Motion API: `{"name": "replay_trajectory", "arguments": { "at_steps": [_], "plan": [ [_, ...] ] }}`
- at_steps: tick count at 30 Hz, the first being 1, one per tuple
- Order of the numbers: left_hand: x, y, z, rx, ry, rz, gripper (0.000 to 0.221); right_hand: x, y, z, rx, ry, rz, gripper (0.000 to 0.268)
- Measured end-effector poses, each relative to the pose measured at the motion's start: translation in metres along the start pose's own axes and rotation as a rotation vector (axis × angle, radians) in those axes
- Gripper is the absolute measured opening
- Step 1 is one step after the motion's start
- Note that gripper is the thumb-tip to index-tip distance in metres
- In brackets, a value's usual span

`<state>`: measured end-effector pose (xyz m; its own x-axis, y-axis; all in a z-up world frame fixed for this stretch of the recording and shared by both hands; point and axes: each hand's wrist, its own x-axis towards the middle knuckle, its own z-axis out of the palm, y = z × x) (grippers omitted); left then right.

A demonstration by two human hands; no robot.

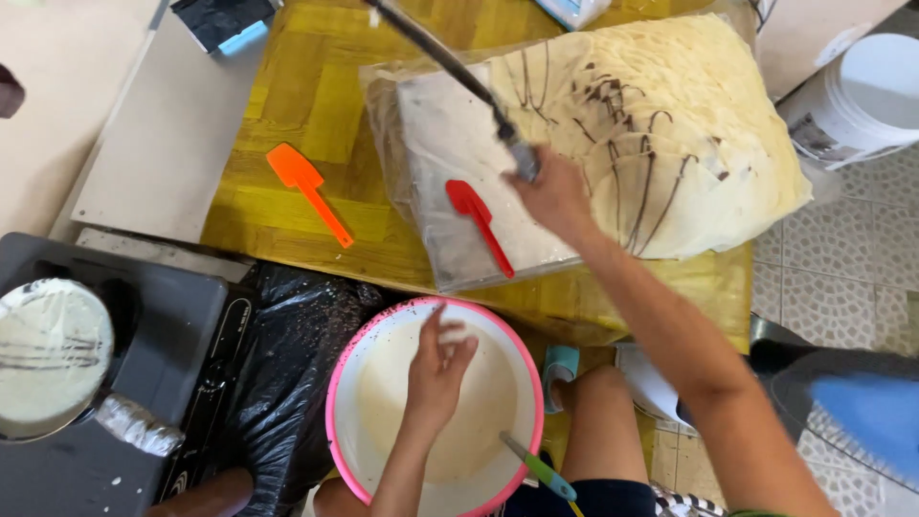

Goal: Preparing crepes by pouring batter into pans, spreading it, cooking, and stacking the finished crepes.

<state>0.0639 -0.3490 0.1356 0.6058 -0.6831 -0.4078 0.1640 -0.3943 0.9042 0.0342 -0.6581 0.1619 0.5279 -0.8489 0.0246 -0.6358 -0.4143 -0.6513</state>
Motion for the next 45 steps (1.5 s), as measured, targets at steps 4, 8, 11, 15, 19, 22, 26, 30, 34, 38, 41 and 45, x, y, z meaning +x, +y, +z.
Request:
{"name": "replay_trajectory", "arguments": {
  "at_steps": [4,8,11,15,19,22,26,30,34,38,41,45],
  "plan": [
    [0.066,0.035,0.045,-0.283,-0.235,0.237,0.101,-0.105,0.043,0.059,1.0,-0.306,0.342,0.045],
    [0.07,0.031,0.099,-0.37,-0.31,0.012,0.032,-0.152,0.057,0.026,0.766,-0.178,0.061,0.055],
    [0.091,0.039,0.12,-0.305,-0.268,0.09,0.021,-0.134,0.09,-0.024,0.221,0.109,0.005,0.049],
    [0.147,0.068,0.154,-0.049,-0.056,0.258,0.043,-0.043,0.179,-0.082,-0.409,0.669,-0.284,0.038],
    [0.195,0.096,0.21,-0.03,-0.103,0.352,0.05,0.007,0.213,-0.086,-0.729,0.612,-0.398,0.038],
    [0.219,0.11,0.237,0.033,-0.113,0.436,0.049,0.018,0.224,-0.085,-0.784,0.548,-0.377,0.025],
    [0.215,0.128,0.243,0.086,-0.17,0.443,0.051,0.011,0.226,-0.082,-0.729,0.497,-0.401,0.014],
    [0.234,0.103,0.248,0.128,-0.175,0.523,0.044,-0.004,0.206,-0.091,-0.534,0.501,-0.498,0.016],
    [0.24,0.081,0.244,0.155,-0.151,0.525,0.03,-0.026,0.215,-0.096,-0.389,0.477,-0.451,0.02],
    [0.221,0.083,0.228,0.206,-0.181,0.593,0.043,-0.044,0.195,-0.101,-0.058,0.395,-0.352,0.019],
    [0.214,0.075,0.235,0.179,-0.235,0.649,0.072,-0.041,0.19,-0.097,0.034,0.39,-0.338,0.017],
    [0.211,0.07,0.264,0.18,-0.144,0.661,0.067,-0.029,0.19,-0.098,0.064,0.433,-0.341,0.015]
  ]
}}
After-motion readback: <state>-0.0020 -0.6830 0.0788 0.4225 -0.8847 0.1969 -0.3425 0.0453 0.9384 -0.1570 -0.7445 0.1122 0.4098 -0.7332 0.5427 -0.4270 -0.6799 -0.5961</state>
